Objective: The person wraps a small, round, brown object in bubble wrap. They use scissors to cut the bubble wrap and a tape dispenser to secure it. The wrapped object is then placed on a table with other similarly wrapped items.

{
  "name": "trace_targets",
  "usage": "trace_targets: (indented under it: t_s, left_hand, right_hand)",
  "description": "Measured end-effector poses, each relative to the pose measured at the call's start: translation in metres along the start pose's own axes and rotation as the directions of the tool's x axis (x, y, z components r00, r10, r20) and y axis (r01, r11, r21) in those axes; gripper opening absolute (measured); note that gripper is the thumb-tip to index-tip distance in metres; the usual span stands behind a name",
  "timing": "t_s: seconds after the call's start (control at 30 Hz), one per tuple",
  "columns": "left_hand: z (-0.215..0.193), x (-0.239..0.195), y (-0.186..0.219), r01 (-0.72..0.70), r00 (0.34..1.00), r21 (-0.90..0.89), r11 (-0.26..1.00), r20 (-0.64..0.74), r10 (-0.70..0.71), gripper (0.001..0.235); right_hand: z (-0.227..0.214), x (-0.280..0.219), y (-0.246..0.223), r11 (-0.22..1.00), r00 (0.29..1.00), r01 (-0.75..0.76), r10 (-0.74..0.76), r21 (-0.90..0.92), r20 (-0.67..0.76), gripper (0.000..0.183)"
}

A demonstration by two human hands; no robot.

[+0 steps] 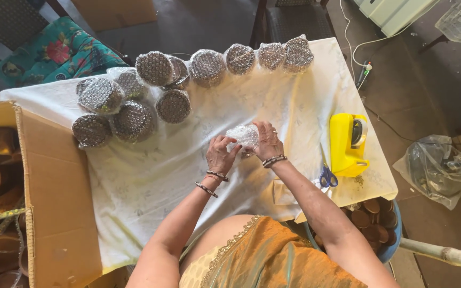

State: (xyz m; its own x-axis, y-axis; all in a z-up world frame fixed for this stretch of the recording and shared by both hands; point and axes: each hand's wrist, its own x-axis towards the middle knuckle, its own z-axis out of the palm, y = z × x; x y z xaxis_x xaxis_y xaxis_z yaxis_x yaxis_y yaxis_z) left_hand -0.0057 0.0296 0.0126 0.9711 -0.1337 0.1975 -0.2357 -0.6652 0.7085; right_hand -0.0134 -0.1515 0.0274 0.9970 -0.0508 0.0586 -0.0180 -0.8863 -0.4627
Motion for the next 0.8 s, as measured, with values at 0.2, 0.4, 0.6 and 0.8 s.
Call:
trace_targets:
  t_s: [0.2, 0.4, 0.6, 0.8]
  left_hand:
    - [0.020, 0.002, -0.040, 0.030, 0.999, -0.160, 0.987, 0.046, -0.023, 0.014]
    - [0.025, 0.009, -0.059, 0.367, 0.930, -0.399, 0.840, 0.186, -0.317, 0.017]
    - [-0.014, 0.020, -0.004, 0.053, 0.991, -0.063, 0.997, -0.119, -0.060, 0.022]
    - [-0.003, 0.020, -0.010, -0.032, 0.999, -0.020, 0.999, 0.003, 0.032, 0.008]
  right_hand:
    - [0.008, -0.007, 0.000, 0.971, 0.973, 0.227, -0.230, -0.075, -0.033, 0.042]
    - [0.001, -0.008, 0.001, 0.979, 0.977, 0.193, -0.185, -0.073, 0.104, 0.025]
    - [-0.001, -0.001, 0.005, 0.991, 0.973, 0.132, -0.132, 0.012, 0.192, 0.020]
    - [0.010, 0.009, 0.013, 0.998, 0.962, 0.052, -0.039, -0.042, 0.270, 0.018]
